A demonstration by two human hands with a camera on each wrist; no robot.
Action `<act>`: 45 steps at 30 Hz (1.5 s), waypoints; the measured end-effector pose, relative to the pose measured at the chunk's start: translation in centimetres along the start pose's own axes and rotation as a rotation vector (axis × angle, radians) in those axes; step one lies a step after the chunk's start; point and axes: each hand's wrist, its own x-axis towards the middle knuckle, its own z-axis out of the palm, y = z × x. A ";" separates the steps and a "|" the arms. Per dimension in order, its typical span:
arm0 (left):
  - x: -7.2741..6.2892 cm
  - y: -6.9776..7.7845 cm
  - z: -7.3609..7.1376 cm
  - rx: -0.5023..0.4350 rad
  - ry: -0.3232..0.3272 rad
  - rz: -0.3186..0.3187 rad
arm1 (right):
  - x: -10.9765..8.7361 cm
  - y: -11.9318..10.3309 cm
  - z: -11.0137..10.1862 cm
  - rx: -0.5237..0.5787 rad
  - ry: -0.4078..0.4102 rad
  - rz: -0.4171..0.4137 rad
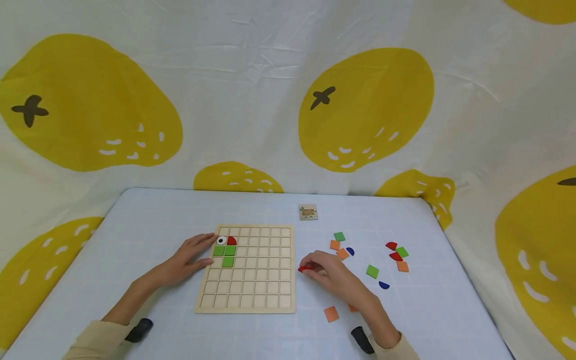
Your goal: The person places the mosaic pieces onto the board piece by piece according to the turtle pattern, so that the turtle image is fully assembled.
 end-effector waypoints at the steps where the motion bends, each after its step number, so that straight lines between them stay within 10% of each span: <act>1: 0.0 0.0 0.0 0.000 -0.001 0.000 | 0.2 0.0 0.1 0.014 -0.001 -0.007; 19: 0.0 0.1 0.2 -0.006 -0.004 -0.019 | 4.9 -2.0 3.3 0.082 -0.047 -0.132; 45: 0.1 -0.2 -0.1 -0.009 -0.006 -0.002 | 11.5 -4.7 8.4 0.149 -0.148 -0.099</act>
